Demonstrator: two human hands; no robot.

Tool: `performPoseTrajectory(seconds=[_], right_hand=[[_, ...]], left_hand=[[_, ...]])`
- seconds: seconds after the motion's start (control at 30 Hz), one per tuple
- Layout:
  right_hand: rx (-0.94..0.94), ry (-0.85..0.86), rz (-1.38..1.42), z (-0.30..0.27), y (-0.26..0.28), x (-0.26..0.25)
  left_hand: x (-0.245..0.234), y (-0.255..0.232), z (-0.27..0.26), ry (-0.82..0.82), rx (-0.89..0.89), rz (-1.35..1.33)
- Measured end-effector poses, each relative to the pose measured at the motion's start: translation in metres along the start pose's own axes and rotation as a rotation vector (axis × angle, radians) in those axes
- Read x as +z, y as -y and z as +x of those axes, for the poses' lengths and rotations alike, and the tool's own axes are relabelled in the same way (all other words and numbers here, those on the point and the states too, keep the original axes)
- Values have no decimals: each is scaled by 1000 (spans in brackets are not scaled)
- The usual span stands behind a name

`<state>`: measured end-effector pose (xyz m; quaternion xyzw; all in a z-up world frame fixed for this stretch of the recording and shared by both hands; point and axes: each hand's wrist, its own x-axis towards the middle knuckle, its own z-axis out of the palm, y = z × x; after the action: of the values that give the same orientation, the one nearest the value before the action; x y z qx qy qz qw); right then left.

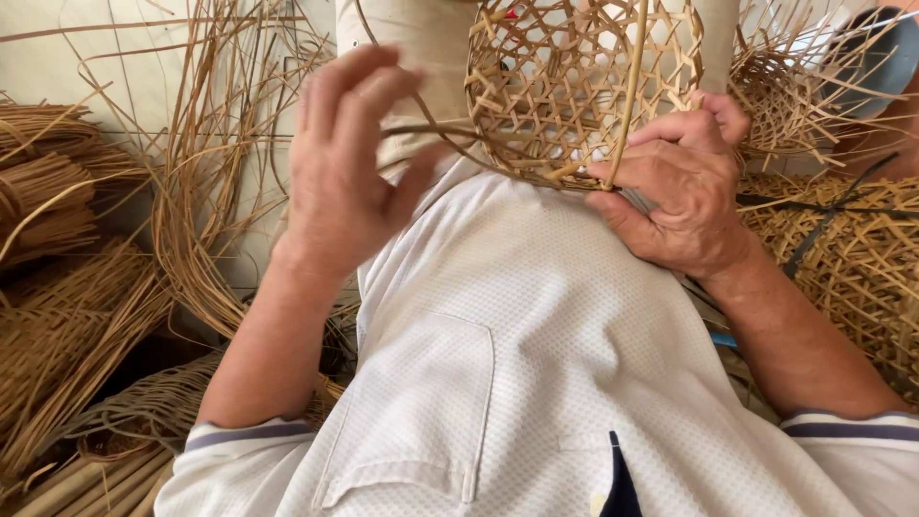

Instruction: Weaving the rim of a basket using thin strips of natural material

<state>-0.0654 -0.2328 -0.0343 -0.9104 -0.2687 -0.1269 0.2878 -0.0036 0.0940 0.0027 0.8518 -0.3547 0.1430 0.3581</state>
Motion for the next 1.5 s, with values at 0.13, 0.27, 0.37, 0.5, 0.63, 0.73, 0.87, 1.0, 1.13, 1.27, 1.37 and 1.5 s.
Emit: performPoseTrajectory(seconds=[0.13,0.27,0.37,0.5,0.63,0.73,0.87,1.0,1.13,1.27,1.37,1.5], right_hand=[[-24,15,4,5,2,3],[-42,36,-12,2,-3,3],[-37,53,-15,3,-6,0],[-73,66,30,0,-8,-2],[-70,89,57,-1,-3,-8],[-94,65,64,-2,-3,-5],[-56,77,95,0,0,-10],[-30,65,102,7,-8,-9],[14,73,151,9,-18,-9],[-33,74,98,19,-17,-10],[-19,115,108,27,-16,-19],[-73,287,66,45,-20,-39]], left_hand=[[-7,4,-25,56,-235,-126],[-19,27,-9,142,98,323],[-34,40,19,265,373,381],[-47,37,58,551,579,502],[-43,34,84,715,490,289],[-22,29,80,774,450,-47],[-30,27,84,680,484,120],[-38,25,96,570,555,522],[-15,-11,76,385,368,530],[27,-37,53,430,242,126],[38,-26,53,200,389,148],[32,-17,54,238,495,263]])
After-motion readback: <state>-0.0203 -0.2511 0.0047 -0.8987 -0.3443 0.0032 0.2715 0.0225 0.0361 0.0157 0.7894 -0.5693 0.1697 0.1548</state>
